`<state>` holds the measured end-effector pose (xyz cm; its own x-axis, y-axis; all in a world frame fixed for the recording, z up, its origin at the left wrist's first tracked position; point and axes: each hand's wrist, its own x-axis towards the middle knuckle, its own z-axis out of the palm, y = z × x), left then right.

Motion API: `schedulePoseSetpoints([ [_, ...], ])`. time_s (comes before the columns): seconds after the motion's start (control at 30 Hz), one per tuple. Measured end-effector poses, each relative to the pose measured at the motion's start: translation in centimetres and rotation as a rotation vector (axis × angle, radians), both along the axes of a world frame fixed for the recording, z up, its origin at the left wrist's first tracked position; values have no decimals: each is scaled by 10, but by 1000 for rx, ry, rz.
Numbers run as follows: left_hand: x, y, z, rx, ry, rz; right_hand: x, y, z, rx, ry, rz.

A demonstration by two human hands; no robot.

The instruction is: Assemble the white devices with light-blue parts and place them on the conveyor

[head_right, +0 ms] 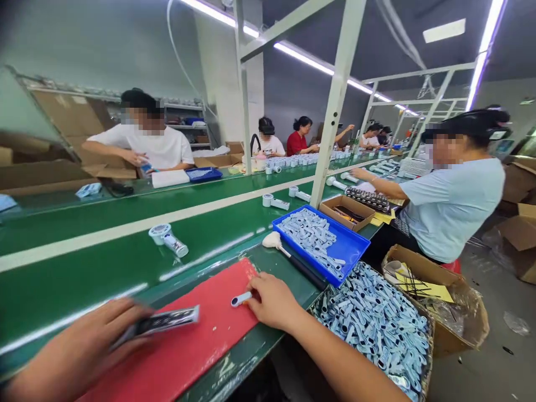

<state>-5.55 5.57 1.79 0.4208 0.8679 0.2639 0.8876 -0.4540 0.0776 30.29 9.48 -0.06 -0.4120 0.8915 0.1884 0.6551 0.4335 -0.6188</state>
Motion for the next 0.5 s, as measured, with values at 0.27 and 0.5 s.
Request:
schedulePoseSetpoints([
  [0.27, 57, -1, -7, -106, 36, -21, -50, -14, 30, -16, 164, 105],
  [0.5, 46, -4, -4, -161, -305, -130, -95, -18, 20, 105, -50, 210],
])
